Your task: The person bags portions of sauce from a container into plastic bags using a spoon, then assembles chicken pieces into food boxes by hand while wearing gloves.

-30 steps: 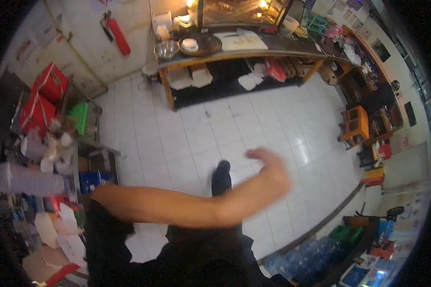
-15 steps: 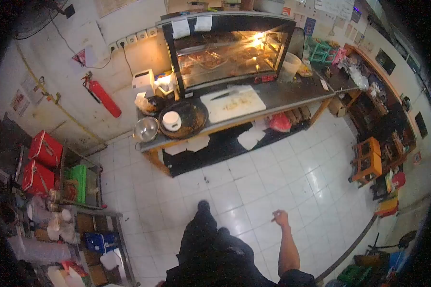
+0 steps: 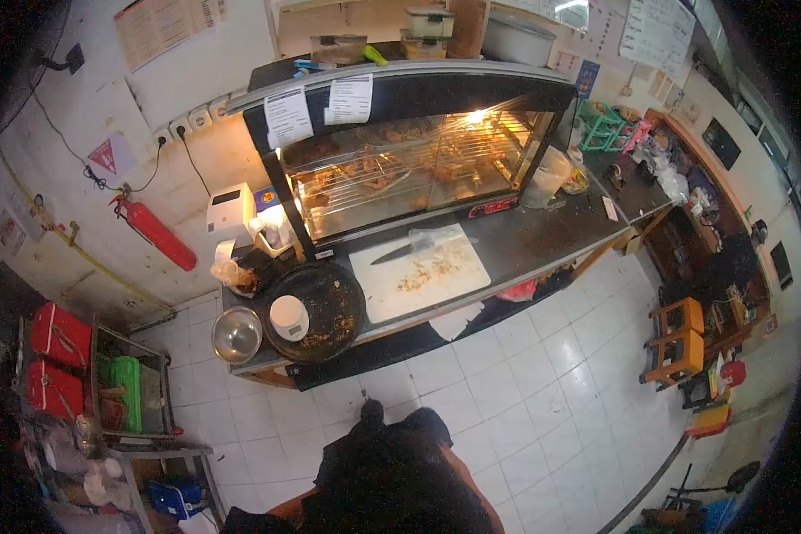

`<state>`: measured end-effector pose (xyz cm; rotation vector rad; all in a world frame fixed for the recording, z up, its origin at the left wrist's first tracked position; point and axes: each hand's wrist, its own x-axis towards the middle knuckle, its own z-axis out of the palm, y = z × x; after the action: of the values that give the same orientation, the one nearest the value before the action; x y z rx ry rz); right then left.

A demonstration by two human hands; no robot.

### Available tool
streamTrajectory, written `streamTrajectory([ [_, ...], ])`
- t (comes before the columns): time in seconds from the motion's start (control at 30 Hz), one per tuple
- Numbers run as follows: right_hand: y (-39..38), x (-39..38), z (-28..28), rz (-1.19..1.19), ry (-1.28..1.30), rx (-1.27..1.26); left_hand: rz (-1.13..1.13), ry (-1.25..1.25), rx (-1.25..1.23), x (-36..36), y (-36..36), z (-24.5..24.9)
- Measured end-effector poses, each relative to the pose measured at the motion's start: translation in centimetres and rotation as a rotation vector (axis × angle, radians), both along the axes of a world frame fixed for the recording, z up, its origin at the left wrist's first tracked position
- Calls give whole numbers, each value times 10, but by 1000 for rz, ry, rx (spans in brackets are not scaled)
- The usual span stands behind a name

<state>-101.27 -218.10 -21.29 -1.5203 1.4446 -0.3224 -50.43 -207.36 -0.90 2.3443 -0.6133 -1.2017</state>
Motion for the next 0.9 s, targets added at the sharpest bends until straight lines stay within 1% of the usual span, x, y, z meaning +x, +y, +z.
streamTrajectory([
  [0.1,-47,-15,10,-143,-181,306,64,-2,10,-23,-17,-2],
  [0.13,-63,-28,19,-189,-230,412,88,4,20,-37,-17,-1],
  [0.17,-86,-41,40,-229,-274,514,97,10,42,-53,-18,-6],
  [0.2,-107,-59,65,-211,-256,525,115,19,66,-74,-16,-8],
  [0.23,-129,-72,111,-231,-85,652,125,26,90,-94,-15,-13],
  [0.27,-155,-79,142,-245,89,761,141,36,111,-115,-10,-15],
  [0.3,-173,-95,139,-161,231,689,149,45,130,-137,-9,-20],
  [0.33,-182,-120,113,-72,324,473,155,59,151,-162,-8,-21],
  [0.4,-207,-167,102,396,355,-143,197,88,193,-212,-2,-18],
  [0.47,-248,-176,122,357,345,246,252,119,227,-256,11,-15],
  [0.53,-275,-171,144,303,362,255,316,148,256,-291,25,-12],
  [0.6,-302,-162,153,530,513,121,375,171,264,-322,45,-7],
  [0.63,-312,-164,141,644,429,65,417,176,260,-335,59,-4],
  [0.67,-317,-166,114,635,322,167,465,178,256,-352,73,0],
  [0.7,-317,-167,96,851,251,-188,519,179,257,-372,90,4],
  [0.73,-309,-122,130,253,194,502,568,183,259,-391,106,4],
  [0.77,-311,-77,155,546,493,452,621,186,267,-410,118,0],
  [0.8,-308,-75,116,1062,415,56,661,193,262,-417,119,-3],
  [0.83,-314,-80,86,1094,395,37,709,198,264,-422,121,-5],
  [0.9,-303,-9,96,999,411,191,798,208,253,-417,132,-21],
])
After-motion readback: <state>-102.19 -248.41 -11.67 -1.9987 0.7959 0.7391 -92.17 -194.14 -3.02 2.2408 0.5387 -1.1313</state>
